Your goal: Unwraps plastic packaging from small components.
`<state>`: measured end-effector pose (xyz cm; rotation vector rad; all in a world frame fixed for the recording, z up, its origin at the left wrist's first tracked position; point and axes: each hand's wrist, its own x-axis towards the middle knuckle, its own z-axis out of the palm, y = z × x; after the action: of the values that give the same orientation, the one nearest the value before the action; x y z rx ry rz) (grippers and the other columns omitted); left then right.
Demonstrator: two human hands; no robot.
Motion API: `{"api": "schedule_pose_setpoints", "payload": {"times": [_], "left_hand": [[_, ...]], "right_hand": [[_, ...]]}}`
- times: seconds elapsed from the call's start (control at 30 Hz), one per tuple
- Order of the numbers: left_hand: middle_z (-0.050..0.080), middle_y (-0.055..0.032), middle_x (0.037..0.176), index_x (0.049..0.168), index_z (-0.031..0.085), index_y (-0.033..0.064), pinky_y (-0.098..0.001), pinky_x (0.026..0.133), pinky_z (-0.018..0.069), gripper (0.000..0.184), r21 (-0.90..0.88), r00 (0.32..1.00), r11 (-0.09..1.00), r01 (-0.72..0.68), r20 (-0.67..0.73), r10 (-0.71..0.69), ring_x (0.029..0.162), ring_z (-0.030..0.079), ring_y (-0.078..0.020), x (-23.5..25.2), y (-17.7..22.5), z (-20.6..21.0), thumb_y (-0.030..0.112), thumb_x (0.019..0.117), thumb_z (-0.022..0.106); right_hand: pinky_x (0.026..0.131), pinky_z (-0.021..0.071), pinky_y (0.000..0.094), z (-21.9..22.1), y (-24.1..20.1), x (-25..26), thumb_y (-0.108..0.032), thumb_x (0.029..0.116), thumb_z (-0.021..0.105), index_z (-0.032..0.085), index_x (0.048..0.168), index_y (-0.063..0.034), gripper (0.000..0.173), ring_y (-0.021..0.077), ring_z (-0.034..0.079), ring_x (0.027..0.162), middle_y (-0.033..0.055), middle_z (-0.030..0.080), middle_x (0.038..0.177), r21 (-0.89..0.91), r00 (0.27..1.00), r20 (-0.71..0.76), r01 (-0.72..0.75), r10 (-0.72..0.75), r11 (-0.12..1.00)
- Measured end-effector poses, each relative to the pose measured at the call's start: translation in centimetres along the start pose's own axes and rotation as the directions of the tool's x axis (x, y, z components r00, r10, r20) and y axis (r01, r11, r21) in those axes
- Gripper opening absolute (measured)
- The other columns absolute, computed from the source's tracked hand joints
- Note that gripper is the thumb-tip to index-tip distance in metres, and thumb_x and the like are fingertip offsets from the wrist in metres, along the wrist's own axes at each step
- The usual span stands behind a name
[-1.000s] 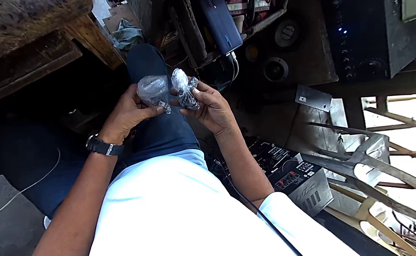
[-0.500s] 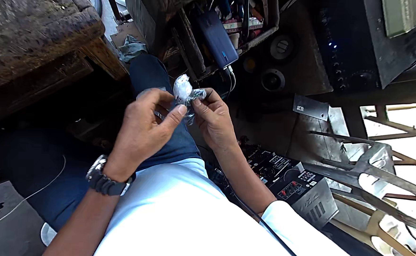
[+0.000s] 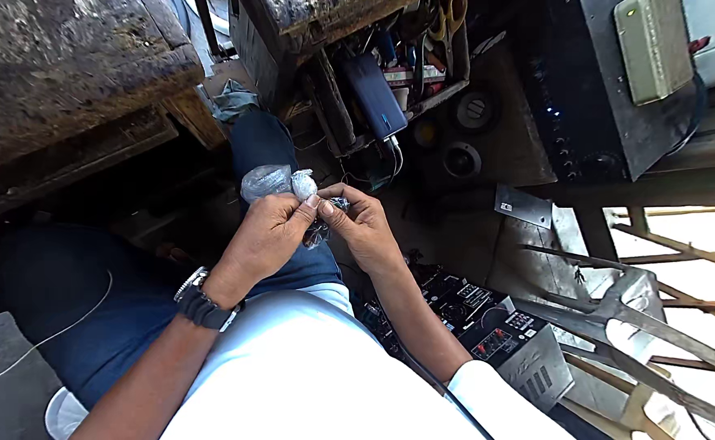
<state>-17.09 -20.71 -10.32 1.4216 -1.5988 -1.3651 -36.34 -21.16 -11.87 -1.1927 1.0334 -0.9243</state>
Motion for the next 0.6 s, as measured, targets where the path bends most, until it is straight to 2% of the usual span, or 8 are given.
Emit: {"api": "schedule_pose_setpoints", "payload": {"times": [0.1, 0.17, 0.23, 0.27, 0.3, 0.4, 0.47, 0.6], "left_hand": [[0.050, 0.0001, 0.053, 0.065, 0.058, 0.0142, -0.0264, 0.039, 0.0311, 0.053, 0.019, 1.000, 1.000, 0.009, -0.011, -0.009, 0.042, 0.042, -0.0111, -0.5, 0.0, -0.3, 0.041, 0.1088, 0.047], [0.054, -0.0007, 0.057, 0.071, 0.061, 0.0137, -0.0272, 0.040, 0.0348, 0.043, 0.025, 0.992, 0.999, -0.029, -0.123, 0.032, 0.043, 0.045, -0.0114, -0.7, 0.0, -0.2, 0.040, 0.1043, 0.058], [0.066, -0.0035, 0.090, 0.108, 0.066, 0.0117, -0.0282, 0.053, 0.0528, 0.023, 0.052, 0.980, 0.994, -0.094, -0.172, 0.101, 0.065, 0.062, -0.0121, -0.6, 0.4, -0.6, 0.032, 0.0974, 0.069], [0.065, -0.0050, 0.107, 0.125, 0.062, 0.0109, -0.0277, 0.061, 0.0564, 0.036, 0.042, 0.979, 0.991, -0.126, -0.159, 0.131, 0.077, 0.065, -0.0125, -0.5, 0.6, -0.9, 0.028, 0.0949, 0.071], [0.063, -0.0054, 0.118, 0.132, 0.060, 0.0102, -0.0264, 0.066, 0.0575, 0.042, 0.023, 0.975, 0.986, -0.162, -0.147, 0.164, 0.085, 0.066, -0.0121, -0.4, 0.8, -1.2, 0.022, 0.0941, 0.072], [0.066, -0.0027, 0.110, 0.117, 0.068, 0.0085, -0.0219, 0.065, 0.0570, 0.020, -0.044, 0.964, 0.974, -0.222, -0.162, 0.212, 0.083, 0.066, -0.0088, -0.6, 1.0, -1.5, 0.011, 0.0978, 0.065], [0.068, -0.0029, 0.098, 0.111, 0.068, 0.0058, -0.0204, 0.061, 0.0558, 0.013, -0.145, 0.967, 0.965, -0.218, -0.164, 0.194, 0.073, 0.065, -0.0083, -0.8, 0.8, -1.7, 0.006, 0.1004, 0.061], [0.065, -0.0039, 0.082, 0.108, 0.066, 0.0046, -0.0205, 0.052, 0.0532, 0.009, -0.281, 0.984, 0.947, -0.159, -0.129, 0.127, 0.059, 0.059, -0.0102, -1.1, 0.6, -1.8, 0.005, 0.1021, 0.059]], "right_hand": [[0.077, 0.0593, 0.0272, 0.2, 0.4, 0.4, -0.004, 0.1008, 0.061, 0.066, 0.117, 0.0043, 0.019, 0.0113, 0.067, 0.083, 0.0108, 0.069, 0.098, 0.118, 0.999, 0.020, 0.042, -0.045, 0.992], [0.078, 0.0596, 0.0279, 0.1, 0.7, 0.7, 0.000, 0.0990, 0.062, 0.066, 0.112, 0.0067, 0.015, 0.0112, 0.067, 0.084, 0.0109, 0.069, 0.097, 0.144, 0.995, 0.022, 0.095, -0.099, 0.985], [0.077, 0.0601, 0.0279, -0.1, 0.4, 0.7, 0.001, 0.0983, 0.062, 0.066, 0.110, 0.0075, 0.014, 0.0116, 0.067, 0.085, 0.0112, 0.069, 0.099, 0.093, 0.989, 0.038, 0.141, -0.145, 0.986], [0.076, 0.0600, 0.0270, -0.2, 0.0, 0.5, 0.001, 0.0985, 0.062, 0.065, 0.109, 0.0067, 0.012, 0.0115, 0.067, 0.085, 0.0108, 0.068, 0.100, 0.032, 0.986, 0.054, 0.159, -0.161, 0.987], [0.075, 0.0599, 0.0266, -0.4, -0.5, 0.4, 0.001, 0.0984, 0.062, 0.066, 0.108, 0.0057, 0.011, 0.0121, 0.067, 0.086, 0.0108, 0.067, 0.103, -0.039, 0.983, 0.072, 0.173, -0.170, 0.984], [0.080, 0.0589, 0.0284, -0.8, -1.3, 0.5, -0.001, 0.0976, 0.063, 0.067, 0.105, 0.0047, 0.010, 0.0149, 0.066, 0.092, 0.0115, 0.065, 0.104, -0.174, 0.971, 0.112, 0.227, -0.209, 0.958], [0.083, 0.0587, 0.0296, -1.2, -1.1, 0.8, -0.001, 0.0980, 0.062, 0.067, 0.104, 0.0052, 0.010, 0.0153, 0.066, 0.094, 0.0119, 0.066, 0.103, -0.199, 0.967, 0.110, 0.248, -0.230, 0.948], [0.075, 0.0603, 0.0279, -1.4, -0.8, 0.7, 0.000, 0.1003, 0.058, 0.064, 0.108, 0.0053, 0.011, 0.0133, 0.067, 0.085, 0.0114, 0.066, 0.101, -0.188, 0.976, 0.086, 0.214, -0.201, 0.959]]}}
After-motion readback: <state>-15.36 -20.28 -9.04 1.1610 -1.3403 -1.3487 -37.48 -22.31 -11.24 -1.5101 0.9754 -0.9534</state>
